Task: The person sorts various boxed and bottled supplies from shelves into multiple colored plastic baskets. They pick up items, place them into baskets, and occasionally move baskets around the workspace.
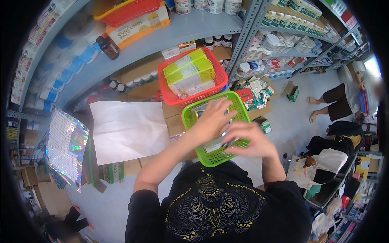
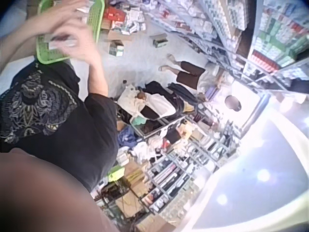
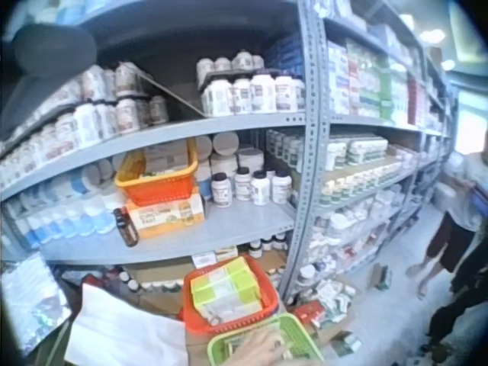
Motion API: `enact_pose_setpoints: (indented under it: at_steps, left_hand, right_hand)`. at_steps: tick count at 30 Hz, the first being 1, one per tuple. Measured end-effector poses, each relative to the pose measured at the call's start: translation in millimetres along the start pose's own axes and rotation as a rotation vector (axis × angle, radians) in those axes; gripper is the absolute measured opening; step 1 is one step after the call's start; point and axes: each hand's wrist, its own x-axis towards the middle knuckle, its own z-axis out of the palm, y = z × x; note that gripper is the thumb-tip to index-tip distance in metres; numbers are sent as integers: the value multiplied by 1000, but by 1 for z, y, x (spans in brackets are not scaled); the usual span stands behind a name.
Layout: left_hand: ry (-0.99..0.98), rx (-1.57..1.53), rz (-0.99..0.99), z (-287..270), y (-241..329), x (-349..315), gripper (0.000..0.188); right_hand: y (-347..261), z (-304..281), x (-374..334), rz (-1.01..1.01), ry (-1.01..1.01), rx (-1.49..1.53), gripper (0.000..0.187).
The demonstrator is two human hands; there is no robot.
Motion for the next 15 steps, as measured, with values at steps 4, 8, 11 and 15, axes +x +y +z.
enact_pose_setpoints:
  at_steps: [4,8,11,15]
  left_hand:
    - [-12,-51,68,25,-3,1,43]
    - [58,-172,48,23,1,-13,39]
    - [88,-209,13,12,3,-20,37]
    - [170,-116,-97,5,9,-37,37]
  right_hand:
    - [-16,35,33,-238,-83,-321,18]
    - [-8,49,39,-244,-73,-380,27]
    - [-9,61,37,-233,35,-394,35]
    - [-2,55,31,-64,243,-204,43]
